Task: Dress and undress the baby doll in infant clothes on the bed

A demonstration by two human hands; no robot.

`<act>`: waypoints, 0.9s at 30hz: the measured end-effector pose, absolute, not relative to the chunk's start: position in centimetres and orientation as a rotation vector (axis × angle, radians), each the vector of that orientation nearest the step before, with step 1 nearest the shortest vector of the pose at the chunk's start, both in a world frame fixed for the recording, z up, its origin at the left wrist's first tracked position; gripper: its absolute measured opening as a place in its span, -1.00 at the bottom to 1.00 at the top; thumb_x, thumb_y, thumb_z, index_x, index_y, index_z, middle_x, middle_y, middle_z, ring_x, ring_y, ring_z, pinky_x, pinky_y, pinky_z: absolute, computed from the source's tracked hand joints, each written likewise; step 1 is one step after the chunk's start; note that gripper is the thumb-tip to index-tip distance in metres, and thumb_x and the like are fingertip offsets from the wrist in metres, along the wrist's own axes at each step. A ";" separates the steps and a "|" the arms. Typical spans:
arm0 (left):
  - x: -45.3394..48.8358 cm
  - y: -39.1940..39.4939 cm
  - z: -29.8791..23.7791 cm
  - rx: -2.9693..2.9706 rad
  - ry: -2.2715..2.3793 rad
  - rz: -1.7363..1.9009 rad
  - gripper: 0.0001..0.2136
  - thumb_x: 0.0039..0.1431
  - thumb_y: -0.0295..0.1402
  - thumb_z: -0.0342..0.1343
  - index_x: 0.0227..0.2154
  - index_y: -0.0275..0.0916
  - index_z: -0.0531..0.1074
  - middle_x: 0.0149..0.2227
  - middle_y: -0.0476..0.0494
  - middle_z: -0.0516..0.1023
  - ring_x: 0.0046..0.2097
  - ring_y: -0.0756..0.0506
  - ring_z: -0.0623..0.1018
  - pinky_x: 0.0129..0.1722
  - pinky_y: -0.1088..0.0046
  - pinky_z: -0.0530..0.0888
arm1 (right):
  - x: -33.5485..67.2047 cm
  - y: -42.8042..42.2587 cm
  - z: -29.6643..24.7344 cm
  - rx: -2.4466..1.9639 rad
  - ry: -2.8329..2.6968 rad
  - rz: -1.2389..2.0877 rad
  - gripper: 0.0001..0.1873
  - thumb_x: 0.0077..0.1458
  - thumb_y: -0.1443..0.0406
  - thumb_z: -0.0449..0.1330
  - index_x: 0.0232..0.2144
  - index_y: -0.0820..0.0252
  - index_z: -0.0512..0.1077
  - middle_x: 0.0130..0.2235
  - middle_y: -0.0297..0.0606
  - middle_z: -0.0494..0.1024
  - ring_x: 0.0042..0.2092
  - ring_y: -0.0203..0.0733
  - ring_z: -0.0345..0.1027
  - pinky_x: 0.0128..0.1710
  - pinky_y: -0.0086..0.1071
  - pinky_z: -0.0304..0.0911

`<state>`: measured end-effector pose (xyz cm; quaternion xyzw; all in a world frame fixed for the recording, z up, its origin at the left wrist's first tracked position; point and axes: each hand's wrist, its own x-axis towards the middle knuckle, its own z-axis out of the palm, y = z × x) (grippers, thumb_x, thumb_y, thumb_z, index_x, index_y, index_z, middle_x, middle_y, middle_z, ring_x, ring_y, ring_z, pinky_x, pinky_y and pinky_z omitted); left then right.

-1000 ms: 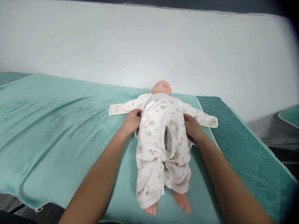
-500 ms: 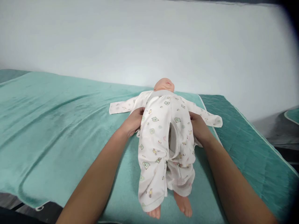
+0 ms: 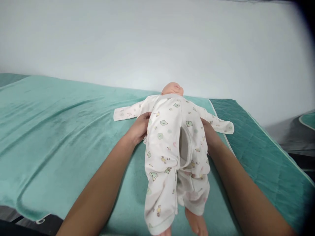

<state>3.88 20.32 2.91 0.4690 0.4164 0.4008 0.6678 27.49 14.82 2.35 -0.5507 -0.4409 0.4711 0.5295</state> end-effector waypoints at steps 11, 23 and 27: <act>3.8 20.2 3.5 1.164 0.973 0.819 -0.72 -0.11 -0.35 0.31 -0.26 -0.27 0.56 -0.49 -0.11 0.60 -0.33 -0.18 0.59 -0.33 0.33 0.50 | 27.2 14.7 3.5 -1.401 -1.288 0.958 -0.59 -0.06 0.15 0.34 -0.11 0.09 0.58 -0.04 -0.16 0.63 0.11 0.16 0.38 0.12 -0.06 0.27; 3.8 20.5 3.4 1.145 0.867 0.957 -0.68 -0.09 -0.34 0.30 -0.21 -0.32 0.56 -0.30 -0.16 0.65 -0.29 -0.13 0.58 -0.33 0.40 0.47 | 27.2 14.9 2.9 -1.324 -1.257 0.874 -0.59 -0.05 0.07 0.34 -0.12 0.01 0.57 -0.05 -0.24 0.63 0.11 0.13 0.39 0.12 -0.04 0.28; 3.7 20.5 3.4 1.155 0.820 0.945 -0.67 -0.08 -0.33 0.29 -0.19 -0.31 0.56 -0.32 -0.15 0.65 -0.28 -0.15 0.59 -0.38 0.42 0.44 | 27.1 15.2 3.0 -1.348 -1.172 0.847 -0.69 -0.07 0.08 0.35 -0.24 0.01 0.59 -0.12 -0.24 0.66 0.11 0.17 0.38 0.15 -0.01 0.24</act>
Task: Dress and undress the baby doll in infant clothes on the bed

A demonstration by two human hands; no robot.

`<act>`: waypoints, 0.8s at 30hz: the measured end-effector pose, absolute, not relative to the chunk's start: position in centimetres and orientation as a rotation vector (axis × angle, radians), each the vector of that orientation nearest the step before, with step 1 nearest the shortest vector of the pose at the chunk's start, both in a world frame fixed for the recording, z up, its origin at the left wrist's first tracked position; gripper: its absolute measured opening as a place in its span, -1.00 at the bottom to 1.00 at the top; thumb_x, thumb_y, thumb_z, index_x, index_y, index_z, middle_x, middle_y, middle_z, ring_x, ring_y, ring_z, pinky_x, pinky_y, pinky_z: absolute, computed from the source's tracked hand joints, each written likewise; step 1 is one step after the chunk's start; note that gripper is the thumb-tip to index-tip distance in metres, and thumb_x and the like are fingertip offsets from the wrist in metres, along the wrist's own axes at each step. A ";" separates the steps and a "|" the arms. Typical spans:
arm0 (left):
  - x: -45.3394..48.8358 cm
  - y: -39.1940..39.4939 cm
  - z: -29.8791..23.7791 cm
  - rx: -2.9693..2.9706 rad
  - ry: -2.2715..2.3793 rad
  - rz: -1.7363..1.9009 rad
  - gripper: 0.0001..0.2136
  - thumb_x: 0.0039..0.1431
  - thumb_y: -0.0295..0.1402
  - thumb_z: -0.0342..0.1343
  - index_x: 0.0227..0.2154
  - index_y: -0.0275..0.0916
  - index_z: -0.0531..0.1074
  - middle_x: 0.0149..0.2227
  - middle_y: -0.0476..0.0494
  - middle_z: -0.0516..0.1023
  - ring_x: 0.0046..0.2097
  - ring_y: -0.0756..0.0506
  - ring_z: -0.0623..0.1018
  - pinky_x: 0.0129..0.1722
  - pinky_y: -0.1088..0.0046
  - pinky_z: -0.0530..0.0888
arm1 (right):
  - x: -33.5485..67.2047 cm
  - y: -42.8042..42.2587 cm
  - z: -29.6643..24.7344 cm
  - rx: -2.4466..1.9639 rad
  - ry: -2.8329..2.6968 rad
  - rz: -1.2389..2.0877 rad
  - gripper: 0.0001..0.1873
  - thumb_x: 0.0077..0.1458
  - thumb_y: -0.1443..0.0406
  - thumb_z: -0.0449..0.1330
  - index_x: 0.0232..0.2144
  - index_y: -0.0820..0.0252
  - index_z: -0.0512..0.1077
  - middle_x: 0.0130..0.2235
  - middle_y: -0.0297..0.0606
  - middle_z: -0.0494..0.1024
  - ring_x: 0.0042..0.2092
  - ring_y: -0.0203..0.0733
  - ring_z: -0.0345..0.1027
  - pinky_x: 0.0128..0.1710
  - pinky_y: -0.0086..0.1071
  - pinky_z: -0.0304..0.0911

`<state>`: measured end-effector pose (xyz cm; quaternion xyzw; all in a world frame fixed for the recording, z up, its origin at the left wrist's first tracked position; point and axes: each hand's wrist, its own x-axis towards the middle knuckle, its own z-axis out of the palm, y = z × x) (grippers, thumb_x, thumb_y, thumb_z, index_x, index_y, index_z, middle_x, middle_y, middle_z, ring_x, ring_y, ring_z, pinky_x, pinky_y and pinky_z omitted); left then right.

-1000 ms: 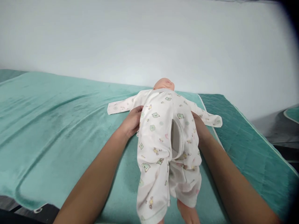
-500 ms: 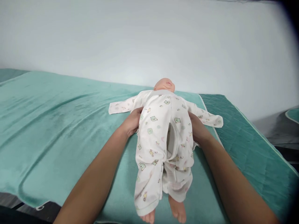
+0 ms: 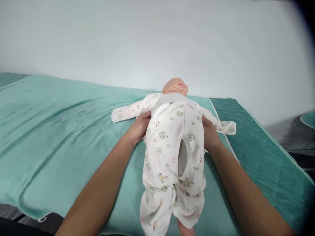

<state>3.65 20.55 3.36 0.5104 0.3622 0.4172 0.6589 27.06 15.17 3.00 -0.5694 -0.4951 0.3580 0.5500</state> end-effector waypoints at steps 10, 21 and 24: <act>3.7 20.7 3.1 1.143 0.809 0.977 -0.69 -0.10 -0.37 0.26 -0.21 -0.30 0.58 -0.35 -0.12 0.65 -0.31 -0.15 0.59 -0.43 0.44 0.39 | 27.2 15.1 3.4 -1.468 -1.280 0.817 -0.58 -0.08 0.14 0.33 -0.13 0.13 0.58 0.00 -0.17 0.62 0.16 0.25 0.34 0.06 -0.04 0.34; 4.0 20.1 3.7 1.169 0.829 1.054 -0.67 -0.01 -0.27 0.25 -0.15 -0.25 0.56 -0.21 -0.12 0.65 -0.19 -0.17 0.58 -0.15 0.30 0.47 | 28.1 15.8 2.0 -1.425 -1.313 0.792 -0.67 -0.07 0.15 0.33 -0.22 0.11 0.63 -0.15 -0.26 0.68 -0.05 0.17 0.49 -0.01 -0.08 0.37; 4.0 20.2 3.3 1.216 0.848 1.055 -0.64 0.05 -0.17 0.22 -0.11 -0.22 0.55 -0.14 -0.14 0.64 -0.11 -0.20 0.56 -0.08 0.25 0.46 | 27.9 15.7 2.2 -1.457 -1.270 0.779 -0.69 -0.08 0.14 0.32 -0.26 0.13 0.63 -0.18 -0.25 0.68 -0.07 0.16 0.50 -0.05 -0.10 0.39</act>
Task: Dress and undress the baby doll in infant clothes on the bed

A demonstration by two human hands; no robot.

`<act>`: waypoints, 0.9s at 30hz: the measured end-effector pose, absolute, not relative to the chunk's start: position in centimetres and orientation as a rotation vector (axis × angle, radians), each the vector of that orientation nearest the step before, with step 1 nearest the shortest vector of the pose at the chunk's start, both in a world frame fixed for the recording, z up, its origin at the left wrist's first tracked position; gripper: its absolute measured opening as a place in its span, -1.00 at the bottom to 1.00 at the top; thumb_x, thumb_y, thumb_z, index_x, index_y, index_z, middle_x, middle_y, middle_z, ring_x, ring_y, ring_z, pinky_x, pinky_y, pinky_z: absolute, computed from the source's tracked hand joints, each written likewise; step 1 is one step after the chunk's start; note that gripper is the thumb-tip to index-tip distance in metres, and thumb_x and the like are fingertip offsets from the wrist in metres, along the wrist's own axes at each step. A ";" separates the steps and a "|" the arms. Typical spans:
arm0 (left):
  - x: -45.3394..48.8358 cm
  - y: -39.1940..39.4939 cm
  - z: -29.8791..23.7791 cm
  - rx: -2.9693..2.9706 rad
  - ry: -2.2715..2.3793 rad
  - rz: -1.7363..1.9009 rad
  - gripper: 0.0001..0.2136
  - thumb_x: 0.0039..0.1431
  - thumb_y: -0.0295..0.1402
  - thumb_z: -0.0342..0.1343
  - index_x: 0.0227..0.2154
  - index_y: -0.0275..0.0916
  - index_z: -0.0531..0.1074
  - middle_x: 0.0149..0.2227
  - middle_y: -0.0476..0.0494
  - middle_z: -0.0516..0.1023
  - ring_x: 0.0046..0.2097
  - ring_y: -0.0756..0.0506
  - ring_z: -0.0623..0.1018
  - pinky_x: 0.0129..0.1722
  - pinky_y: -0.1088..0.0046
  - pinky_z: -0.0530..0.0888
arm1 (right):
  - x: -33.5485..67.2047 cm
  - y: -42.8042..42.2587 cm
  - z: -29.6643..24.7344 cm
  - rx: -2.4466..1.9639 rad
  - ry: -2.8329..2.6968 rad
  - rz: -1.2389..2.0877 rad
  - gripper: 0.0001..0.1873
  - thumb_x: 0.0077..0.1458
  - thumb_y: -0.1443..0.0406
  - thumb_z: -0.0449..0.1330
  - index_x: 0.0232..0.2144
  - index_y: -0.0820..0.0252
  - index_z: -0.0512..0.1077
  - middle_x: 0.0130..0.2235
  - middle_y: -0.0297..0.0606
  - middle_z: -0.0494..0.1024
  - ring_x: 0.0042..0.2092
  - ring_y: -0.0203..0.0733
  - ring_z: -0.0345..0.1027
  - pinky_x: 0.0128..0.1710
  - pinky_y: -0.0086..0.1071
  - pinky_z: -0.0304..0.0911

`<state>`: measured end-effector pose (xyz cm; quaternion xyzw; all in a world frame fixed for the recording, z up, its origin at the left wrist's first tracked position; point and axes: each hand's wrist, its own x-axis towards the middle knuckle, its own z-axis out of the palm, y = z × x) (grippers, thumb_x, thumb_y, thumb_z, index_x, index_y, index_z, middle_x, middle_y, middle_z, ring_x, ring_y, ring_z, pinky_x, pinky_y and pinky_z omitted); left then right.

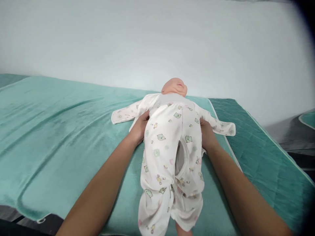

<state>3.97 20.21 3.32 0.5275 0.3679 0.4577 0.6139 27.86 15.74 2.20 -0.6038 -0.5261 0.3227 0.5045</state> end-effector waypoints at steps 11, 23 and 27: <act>3.5 20.2 3.1 1.486 1.029 1.029 -0.71 0.09 -0.24 0.16 -0.14 -0.22 0.52 -0.13 -0.15 0.62 0.01 -0.26 0.50 -0.04 0.22 0.43 | 27.7 15.5 2.0 -1.501 -1.397 0.601 -0.60 -0.01 0.14 0.25 -0.12 0.16 0.57 -0.03 -0.15 0.63 0.06 0.20 0.42 0.01 -0.05 0.34; 3.5 20.6 2.4 1.553 1.214 1.125 -0.75 0.12 -0.38 0.03 -0.15 -0.18 0.46 -0.19 -0.07 0.61 -0.16 -0.12 0.53 -0.13 0.32 0.43 | 28.4 15.7 0.8 -1.398 -1.128 0.740 -0.55 -0.03 0.08 0.35 -0.09 0.07 0.43 -0.14 -0.18 0.64 -0.19 -0.03 0.52 -0.19 -0.16 0.41; 3.3 21.0 1.8 1.542 1.218 1.273 -0.82 0.18 -0.28 0.08 -0.21 -0.18 0.50 -0.21 -0.09 0.61 -0.18 -0.10 0.55 -0.12 0.33 0.43 | 28.6 15.3 0.7 -1.486 -1.137 0.560 -0.69 0.06 0.09 0.28 -0.16 0.07 0.46 -0.21 -0.21 0.64 -0.21 -0.07 0.50 -0.17 -0.17 0.39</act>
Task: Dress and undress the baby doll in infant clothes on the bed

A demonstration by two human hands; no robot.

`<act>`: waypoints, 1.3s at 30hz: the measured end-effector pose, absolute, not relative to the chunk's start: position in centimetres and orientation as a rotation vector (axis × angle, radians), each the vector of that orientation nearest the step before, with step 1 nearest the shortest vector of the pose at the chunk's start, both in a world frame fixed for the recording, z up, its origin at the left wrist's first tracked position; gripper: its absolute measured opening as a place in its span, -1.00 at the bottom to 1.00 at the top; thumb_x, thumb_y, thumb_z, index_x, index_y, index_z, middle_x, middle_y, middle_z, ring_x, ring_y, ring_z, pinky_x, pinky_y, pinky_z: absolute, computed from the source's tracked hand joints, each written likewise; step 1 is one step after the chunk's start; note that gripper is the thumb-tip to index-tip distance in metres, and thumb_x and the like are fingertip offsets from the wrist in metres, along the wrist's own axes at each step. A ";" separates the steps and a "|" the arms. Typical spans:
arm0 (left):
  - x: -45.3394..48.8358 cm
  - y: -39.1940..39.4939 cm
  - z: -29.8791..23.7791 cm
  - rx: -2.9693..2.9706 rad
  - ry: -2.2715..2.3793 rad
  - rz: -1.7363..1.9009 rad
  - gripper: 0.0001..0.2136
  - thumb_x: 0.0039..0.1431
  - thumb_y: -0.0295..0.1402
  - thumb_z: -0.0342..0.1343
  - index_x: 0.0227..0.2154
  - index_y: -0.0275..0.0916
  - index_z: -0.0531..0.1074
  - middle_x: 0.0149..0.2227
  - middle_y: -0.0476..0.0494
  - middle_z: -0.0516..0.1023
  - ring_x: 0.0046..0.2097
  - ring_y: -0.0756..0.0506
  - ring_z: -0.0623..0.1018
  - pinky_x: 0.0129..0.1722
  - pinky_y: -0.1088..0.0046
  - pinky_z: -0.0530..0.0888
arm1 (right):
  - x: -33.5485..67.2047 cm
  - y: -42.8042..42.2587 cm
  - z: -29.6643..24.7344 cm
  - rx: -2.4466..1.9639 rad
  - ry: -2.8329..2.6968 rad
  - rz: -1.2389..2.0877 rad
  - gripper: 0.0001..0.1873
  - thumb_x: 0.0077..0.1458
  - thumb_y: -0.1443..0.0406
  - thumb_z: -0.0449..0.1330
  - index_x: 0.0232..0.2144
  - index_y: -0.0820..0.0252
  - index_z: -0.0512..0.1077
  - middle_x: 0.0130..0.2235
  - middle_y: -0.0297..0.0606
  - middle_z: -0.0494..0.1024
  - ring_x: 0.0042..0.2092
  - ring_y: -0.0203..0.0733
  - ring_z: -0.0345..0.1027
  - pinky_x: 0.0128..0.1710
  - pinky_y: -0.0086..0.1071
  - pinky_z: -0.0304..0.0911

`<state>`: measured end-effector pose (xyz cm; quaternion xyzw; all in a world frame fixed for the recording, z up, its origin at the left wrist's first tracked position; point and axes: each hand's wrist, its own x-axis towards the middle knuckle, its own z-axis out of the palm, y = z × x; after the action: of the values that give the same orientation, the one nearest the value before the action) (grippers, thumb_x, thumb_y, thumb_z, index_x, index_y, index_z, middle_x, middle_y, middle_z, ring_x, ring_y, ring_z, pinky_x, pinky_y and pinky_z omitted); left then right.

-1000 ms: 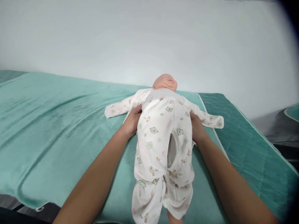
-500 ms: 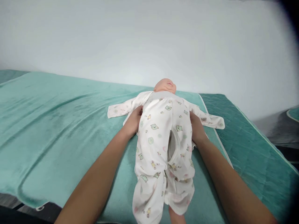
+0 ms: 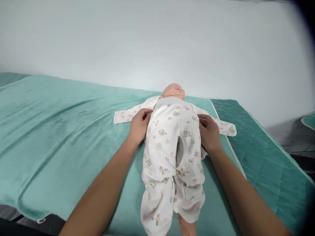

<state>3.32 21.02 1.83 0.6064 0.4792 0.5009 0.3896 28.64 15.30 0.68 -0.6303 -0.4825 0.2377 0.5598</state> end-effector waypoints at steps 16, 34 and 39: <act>3.0 25.7 5.7 1.973 0.905 1.030 -0.83 0.17 -0.19 0.15 -0.39 -0.17 0.50 0.03 -0.15 0.48 0.14 -0.17 0.40 0.15 0.25 0.30 | 27.3 20.6 5.4 -1.218 -1.577 0.687 -0.79 0.07 0.12 0.28 -0.38 0.10 0.43 0.10 -0.24 0.49 0.07 -0.07 0.36 0.12 -0.18 0.19; 3.2 24.8 6.7 1.911 0.770 0.906 -0.84 0.14 -0.19 0.18 -0.36 -0.16 0.43 0.14 -0.15 0.42 0.22 -0.19 0.36 0.24 0.20 0.22 | 27.9 21.1 5.0 -1.203 -1.732 0.711 -0.73 0.20 0.06 0.16 -0.43 0.08 0.39 0.11 -0.26 0.44 0.18 -0.06 0.25 0.10 -0.20 0.12; 3.9 25.5 6.1 1.900 0.791 0.966 -0.84 0.20 -0.19 0.10 -0.34 -0.17 0.38 -0.04 -0.10 0.51 0.00 -0.12 0.47 0.05 0.29 0.34 | 27.5 21.2 5.2 -1.290 -1.650 0.679 -0.74 0.19 0.06 0.15 -0.38 0.09 0.42 0.03 -0.29 0.51 0.02 -0.09 0.33 0.00 -0.23 0.15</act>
<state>3.86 25.55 6.11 0.7582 0.3158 0.3855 0.4204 27.52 21.23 5.18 -0.5223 -0.6682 0.2749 0.4530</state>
